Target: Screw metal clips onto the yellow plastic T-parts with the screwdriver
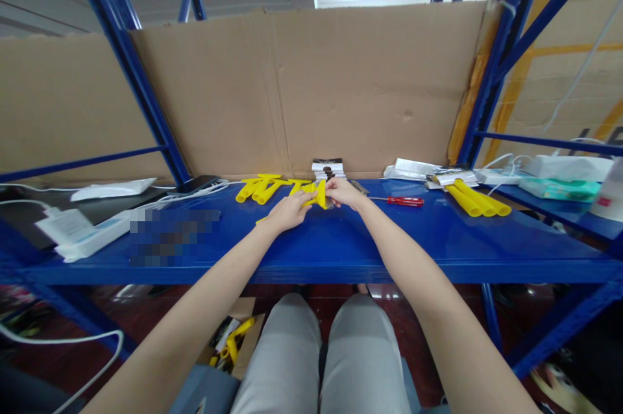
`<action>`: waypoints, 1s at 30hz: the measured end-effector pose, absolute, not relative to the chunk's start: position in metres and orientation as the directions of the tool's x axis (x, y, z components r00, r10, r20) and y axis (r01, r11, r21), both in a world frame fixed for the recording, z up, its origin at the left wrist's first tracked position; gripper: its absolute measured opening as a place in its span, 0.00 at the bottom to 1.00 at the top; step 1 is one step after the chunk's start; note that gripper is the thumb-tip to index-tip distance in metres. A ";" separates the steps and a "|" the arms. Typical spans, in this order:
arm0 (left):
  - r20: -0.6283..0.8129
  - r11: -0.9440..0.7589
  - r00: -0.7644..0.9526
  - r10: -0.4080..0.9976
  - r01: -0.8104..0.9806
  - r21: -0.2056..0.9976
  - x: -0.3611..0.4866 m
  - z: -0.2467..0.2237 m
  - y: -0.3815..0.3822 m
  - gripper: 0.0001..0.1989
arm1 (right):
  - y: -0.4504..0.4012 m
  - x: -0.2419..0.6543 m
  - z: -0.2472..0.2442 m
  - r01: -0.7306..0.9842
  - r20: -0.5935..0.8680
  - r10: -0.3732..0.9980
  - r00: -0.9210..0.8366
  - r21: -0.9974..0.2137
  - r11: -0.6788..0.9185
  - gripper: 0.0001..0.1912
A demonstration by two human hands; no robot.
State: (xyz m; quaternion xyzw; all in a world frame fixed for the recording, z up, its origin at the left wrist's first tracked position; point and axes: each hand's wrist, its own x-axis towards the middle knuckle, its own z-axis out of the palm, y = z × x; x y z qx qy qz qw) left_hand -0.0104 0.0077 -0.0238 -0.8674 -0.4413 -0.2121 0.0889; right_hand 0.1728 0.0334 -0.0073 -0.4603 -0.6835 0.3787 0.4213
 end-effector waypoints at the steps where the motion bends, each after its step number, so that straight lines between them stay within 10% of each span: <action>1: 0.447 -0.592 0.517 0.730 0.805 0.036 -0.010 -0.023 0.007 0.21 | 0.032 0.173 -0.006 0.311 0.223 0.950 -0.217 -0.907 0.284 0.10; 30: 0.463 -0.631 0.548 0.697 0.775 0.031 -0.011 -0.024 0.007 0.18 | 0.027 0.168 -0.004 0.272 0.275 0.951 -0.139 -0.913 0.304 0.11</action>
